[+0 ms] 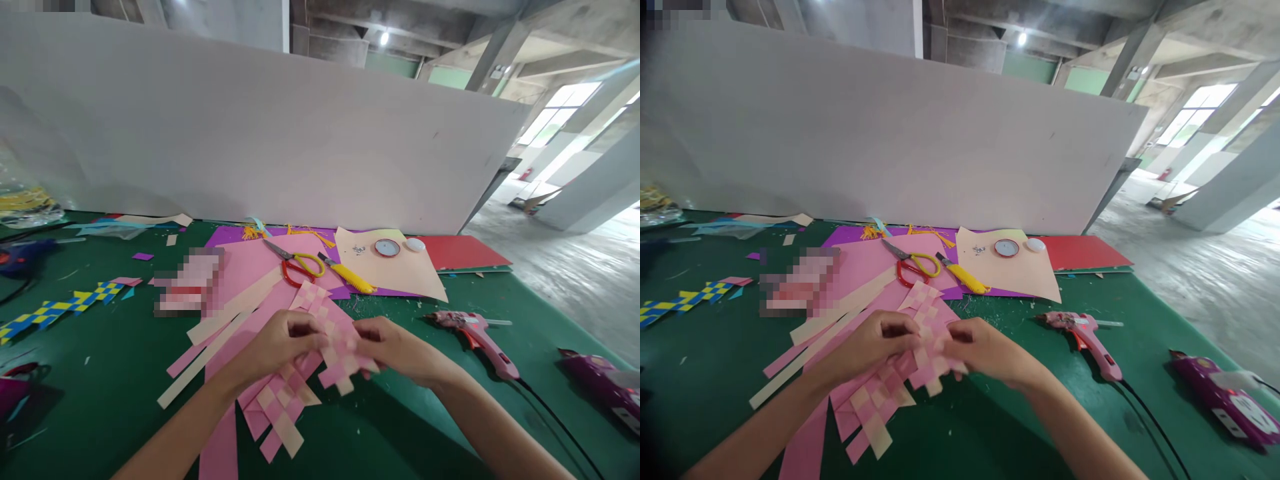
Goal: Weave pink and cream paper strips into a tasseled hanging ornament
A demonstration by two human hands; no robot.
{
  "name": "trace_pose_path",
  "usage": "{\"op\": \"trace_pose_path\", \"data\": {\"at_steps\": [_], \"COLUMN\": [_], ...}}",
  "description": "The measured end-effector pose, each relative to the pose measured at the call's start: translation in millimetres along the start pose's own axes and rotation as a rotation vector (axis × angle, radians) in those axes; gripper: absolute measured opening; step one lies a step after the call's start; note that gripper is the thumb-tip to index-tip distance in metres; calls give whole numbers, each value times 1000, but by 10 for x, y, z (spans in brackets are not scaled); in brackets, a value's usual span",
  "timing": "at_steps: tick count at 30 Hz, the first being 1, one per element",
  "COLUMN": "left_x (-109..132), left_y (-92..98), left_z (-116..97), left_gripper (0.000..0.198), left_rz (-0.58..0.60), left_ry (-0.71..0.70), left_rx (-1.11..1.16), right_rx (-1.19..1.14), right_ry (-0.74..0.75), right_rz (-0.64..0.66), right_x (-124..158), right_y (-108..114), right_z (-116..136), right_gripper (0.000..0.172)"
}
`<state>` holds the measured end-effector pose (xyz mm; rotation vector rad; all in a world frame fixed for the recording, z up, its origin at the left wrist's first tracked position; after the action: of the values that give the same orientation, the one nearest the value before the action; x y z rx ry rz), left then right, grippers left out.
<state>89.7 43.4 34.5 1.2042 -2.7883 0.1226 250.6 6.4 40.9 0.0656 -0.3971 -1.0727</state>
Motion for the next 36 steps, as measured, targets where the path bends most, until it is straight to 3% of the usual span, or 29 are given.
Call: {"op": "trace_pose_path", "data": {"at_steps": [4,9,14,16,21,24,26,30,36], "left_x": [-8,18,61,59,11,1,3,-4,-18], "left_y": [-44,-250,-250,-182,105,174,168,54,-11], "left_z": [53,134,106,69,-71,-123,-127,-73,36], "left_gripper": [28,24,23,24,33,37,39,35,29], "left_rz": [7,130,152,144,-117,-228,-257,-129,-12], "left_ry": [73,208,210,193,95,42,32,56,103], "left_rx": [359,519,358,272,2,-110,-193,-254,-282], "right_rx": [-459,-217,-262,-242,-357,-314,-225,-42,59], "right_ry": [99,278,232,189,199,200,137,-32,-75], "right_rz": [-41,-160,-116,-169,-317,-305,-229,-65,-66], "right_x": [-40,-35,-49,-57,-7,22,6,-77,-155], "right_y": [-7,-32,-93,-28,283,394,375,191,53], "right_z": [19,219,225,174,145,161,119,-71,-227], "right_gripper": [50,23,24,26,26,29,29,29,28]}}
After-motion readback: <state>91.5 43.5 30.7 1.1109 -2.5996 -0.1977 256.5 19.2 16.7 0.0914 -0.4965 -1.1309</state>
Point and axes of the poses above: each hand's wrist, its own x-axis away from the middle knuckle, its own y-axis out of the back of the hand, z = x × y, the point moved 5 cm from there along -x, towards the middle knuckle, and after that the axes turned 5 degrees about x, right-handed, at the moved point
